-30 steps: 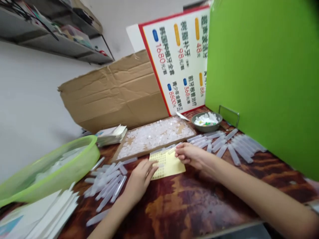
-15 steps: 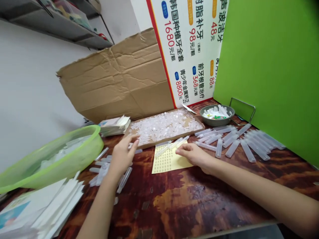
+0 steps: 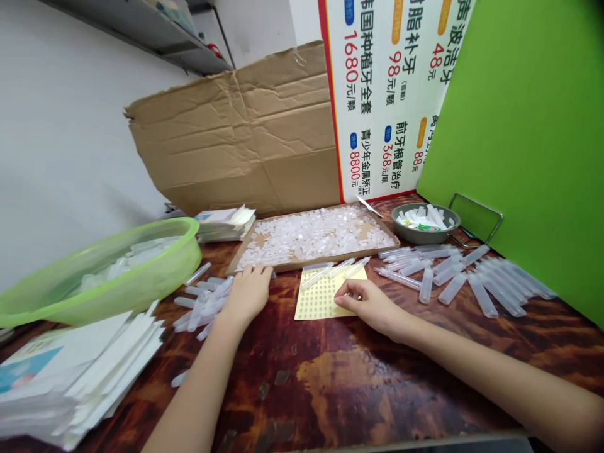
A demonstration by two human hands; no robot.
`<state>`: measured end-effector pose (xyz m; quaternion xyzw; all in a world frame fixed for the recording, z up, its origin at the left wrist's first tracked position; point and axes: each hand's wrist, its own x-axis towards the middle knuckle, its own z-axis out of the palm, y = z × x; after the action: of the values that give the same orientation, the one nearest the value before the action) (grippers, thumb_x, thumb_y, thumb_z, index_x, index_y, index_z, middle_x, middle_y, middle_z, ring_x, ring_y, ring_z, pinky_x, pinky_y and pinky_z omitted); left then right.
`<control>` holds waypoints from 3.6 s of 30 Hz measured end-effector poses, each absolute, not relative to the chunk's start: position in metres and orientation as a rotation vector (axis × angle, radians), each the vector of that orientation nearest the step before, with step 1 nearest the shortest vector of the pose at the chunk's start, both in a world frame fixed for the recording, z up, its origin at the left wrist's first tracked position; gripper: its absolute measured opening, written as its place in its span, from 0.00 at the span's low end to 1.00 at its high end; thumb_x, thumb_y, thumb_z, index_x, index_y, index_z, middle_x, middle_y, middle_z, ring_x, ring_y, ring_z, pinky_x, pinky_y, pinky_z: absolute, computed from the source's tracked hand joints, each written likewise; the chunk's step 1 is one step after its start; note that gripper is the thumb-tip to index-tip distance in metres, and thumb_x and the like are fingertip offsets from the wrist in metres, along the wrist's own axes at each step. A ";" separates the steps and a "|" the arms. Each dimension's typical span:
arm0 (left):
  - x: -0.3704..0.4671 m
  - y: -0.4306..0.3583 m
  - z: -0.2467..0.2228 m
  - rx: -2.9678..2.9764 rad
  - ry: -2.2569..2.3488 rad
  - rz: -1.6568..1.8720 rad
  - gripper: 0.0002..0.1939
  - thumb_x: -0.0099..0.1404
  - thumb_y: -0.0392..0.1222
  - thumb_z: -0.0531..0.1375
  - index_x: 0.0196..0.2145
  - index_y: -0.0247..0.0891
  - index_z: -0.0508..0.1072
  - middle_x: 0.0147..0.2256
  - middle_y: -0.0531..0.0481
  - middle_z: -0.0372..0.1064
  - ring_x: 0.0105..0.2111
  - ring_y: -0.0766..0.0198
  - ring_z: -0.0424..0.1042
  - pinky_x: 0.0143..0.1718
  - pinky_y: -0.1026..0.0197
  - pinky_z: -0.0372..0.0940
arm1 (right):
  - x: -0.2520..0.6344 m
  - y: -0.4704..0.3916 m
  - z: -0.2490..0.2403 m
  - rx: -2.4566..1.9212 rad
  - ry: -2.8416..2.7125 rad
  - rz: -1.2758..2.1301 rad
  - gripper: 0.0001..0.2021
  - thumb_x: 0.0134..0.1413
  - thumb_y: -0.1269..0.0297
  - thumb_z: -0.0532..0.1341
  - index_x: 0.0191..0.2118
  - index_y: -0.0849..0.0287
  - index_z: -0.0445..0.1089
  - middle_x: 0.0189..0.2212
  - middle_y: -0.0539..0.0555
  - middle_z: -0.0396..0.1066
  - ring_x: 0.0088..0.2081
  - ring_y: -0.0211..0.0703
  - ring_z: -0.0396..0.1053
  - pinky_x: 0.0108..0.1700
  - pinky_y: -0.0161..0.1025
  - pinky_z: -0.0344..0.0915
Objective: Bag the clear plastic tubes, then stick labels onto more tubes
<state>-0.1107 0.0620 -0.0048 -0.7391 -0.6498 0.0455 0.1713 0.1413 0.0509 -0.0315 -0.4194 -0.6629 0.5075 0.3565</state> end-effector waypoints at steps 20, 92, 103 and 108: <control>-0.054 0.040 0.012 -2.355 -1.895 -1.146 0.11 0.62 0.46 0.55 0.40 0.39 0.61 0.32 0.51 0.67 0.31 0.61 0.70 0.32 0.60 0.63 | 0.142 0.050 -0.024 -1.049 -1.328 1.590 0.15 0.46 0.54 0.61 0.27 0.55 0.54 0.10 0.37 0.48 0.11 0.28 0.40 0.14 0.30 0.36; -0.004 0.014 -0.014 -2.669 -1.829 -2.734 0.09 0.63 0.42 0.59 0.37 0.39 0.61 0.32 0.53 0.71 0.30 0.68 0.71 0.31 0.62 0.70 | 0.162 0.049 -0.001 -0.544 -1.144 1.809 0.13 0.52 0.57 0.62 0.29 0.58 0.58 0.17 0.39 0.62 0.10 0.23 0.41 0.14 0.28 0.35; -0.008 0.013 -0.012 -2.791 -1.833 -2.532 0.08 0.63 0.43 0.58 0.37 0.38 0.62 0.30 0.54 0.70 0.29 0.68 0.71 0.34 0.63 0.67 | 0.163 0.056 -0.002 -0.654 -1.384 1.530 0.18 0.52 0.52 0.61 0.25 0.56 0.51 0.13 0.38 0.47 0.14 0.28 0.40 0.16 0.30 0.38; -0.011 0.011 -0.012 -2.895 -1.711 -2.511 0.09 0.64 0.45 0.57 0.39 0.40 0.62 0.33 0.53 0.70 0.32 0.67 0.70 0.36 0.62 0.66 | 0.165 0.055 -0.001 -0.793 -1.724 1.053 0.21 0.57 0.47 0.52 0.22 0.58 0.52 0.18 0.44 0.50 0.20 0.31 0.49 0.21 0.31 0.46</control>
<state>-0.0107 0.0112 -0.0121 -0.5960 -0.3524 -0.5169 -0.5034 0.1651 0.0554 -0.0008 -0.3230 -0.7026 0.4290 0.4670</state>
